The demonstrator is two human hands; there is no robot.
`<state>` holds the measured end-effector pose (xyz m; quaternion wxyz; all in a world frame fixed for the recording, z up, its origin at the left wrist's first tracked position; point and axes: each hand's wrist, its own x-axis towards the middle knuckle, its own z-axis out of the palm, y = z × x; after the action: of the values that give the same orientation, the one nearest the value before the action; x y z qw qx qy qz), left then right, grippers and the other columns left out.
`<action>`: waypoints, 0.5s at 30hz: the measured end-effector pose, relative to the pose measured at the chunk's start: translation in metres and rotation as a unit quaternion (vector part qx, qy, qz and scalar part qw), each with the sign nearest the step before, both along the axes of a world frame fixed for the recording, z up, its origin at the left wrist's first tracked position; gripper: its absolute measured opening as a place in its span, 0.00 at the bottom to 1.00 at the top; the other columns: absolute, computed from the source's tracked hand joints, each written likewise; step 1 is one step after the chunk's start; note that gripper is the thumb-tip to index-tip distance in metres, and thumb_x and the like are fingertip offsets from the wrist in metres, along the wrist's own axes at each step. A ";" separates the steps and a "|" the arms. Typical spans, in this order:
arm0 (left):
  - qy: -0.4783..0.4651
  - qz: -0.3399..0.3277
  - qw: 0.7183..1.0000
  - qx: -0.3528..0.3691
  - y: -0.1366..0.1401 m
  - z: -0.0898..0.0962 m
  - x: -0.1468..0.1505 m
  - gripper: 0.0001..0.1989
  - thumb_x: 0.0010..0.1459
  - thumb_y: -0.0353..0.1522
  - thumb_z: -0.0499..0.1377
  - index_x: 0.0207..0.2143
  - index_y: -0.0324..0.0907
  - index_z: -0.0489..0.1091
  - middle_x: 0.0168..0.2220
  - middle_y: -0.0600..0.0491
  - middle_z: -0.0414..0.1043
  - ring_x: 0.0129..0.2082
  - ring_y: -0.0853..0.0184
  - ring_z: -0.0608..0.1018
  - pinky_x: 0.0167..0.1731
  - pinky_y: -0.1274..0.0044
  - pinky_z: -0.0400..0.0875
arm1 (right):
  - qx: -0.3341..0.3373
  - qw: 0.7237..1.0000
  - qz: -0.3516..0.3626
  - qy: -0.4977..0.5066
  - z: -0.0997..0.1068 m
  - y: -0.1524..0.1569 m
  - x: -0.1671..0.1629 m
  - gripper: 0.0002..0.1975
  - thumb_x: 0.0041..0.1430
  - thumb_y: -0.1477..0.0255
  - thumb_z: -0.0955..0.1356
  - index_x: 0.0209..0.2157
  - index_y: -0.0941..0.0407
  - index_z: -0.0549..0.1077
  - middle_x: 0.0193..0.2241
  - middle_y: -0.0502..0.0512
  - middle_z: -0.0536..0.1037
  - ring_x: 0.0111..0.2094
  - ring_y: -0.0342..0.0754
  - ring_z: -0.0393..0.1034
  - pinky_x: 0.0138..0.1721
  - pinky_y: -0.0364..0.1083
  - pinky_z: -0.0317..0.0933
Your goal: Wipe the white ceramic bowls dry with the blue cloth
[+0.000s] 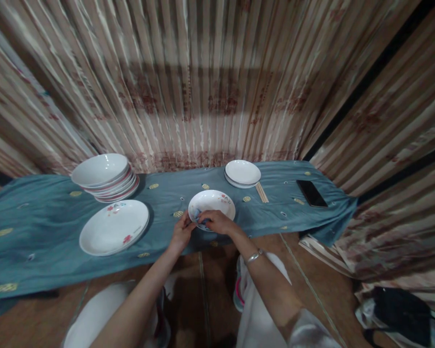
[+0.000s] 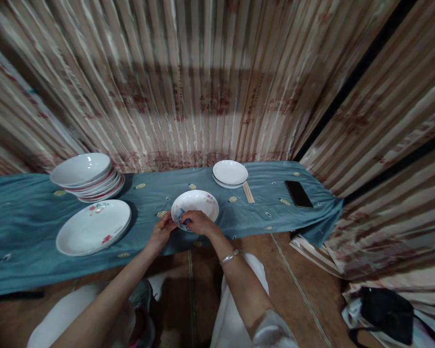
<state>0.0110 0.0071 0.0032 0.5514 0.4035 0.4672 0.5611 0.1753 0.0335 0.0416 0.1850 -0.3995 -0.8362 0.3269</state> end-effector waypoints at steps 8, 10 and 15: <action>0.012 -0.022 1.000 -0.004 -0.005 0.006 -0.003 0.30 0.37 0.34 0.68 0.47 0.39 0.70 0.48 0.45 0.75 0.49 0.57 0.75 0.52 0.65 0.66 | 0.042 0.981 -0.065 -0.180 0.012 -0.012 0.033 0.15 0.55 0.83 0.63 0.33 0.56 0.80 0.38 0.54 0.82 0.43 0.48 0.75 0.47 0.43 0.63; 0.016 -0.021 1.000 -0.004 -0.006 0.008 -0.004 0.31 0.37 0.34 0.68 0.48 0.39 0.70 0.49 0.44 0.75 0.50 0.56 0.74 0.52 0.64 0.66 | 0.075 0.963 -0.123 -0.226 0.015 -0.016 0.037 0.14 0.57 0.82 0.62 0.35 0.61 0.79 0.38 0.64 0.81 0.43 0.54 0.74 0.46 0.48 0.63; 0.020 -0.001 1.000 -0.017 -0.007 0.012 -0.002 0.32 0.35 0.34 0.69 0.47 0.39 0.71 0.47 0.45 0.76 0.48 0.55 0.76 0.53 0.62 0.65 | 0.123 0.945 -0.189 -0.238 0.018 -0.016 0.044 0.17 0.62 0.82 0.56 0.40 0.67 0.75 0.39 0.74 0.77 0.46 0.60 0.70 0.49 0.56 0.59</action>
<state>0.0086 0.0003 0.0155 0.5490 0.4058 0.4871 0.5447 0.2193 0.0174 0.0595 0.0867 -0.5909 -0.7985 0.0760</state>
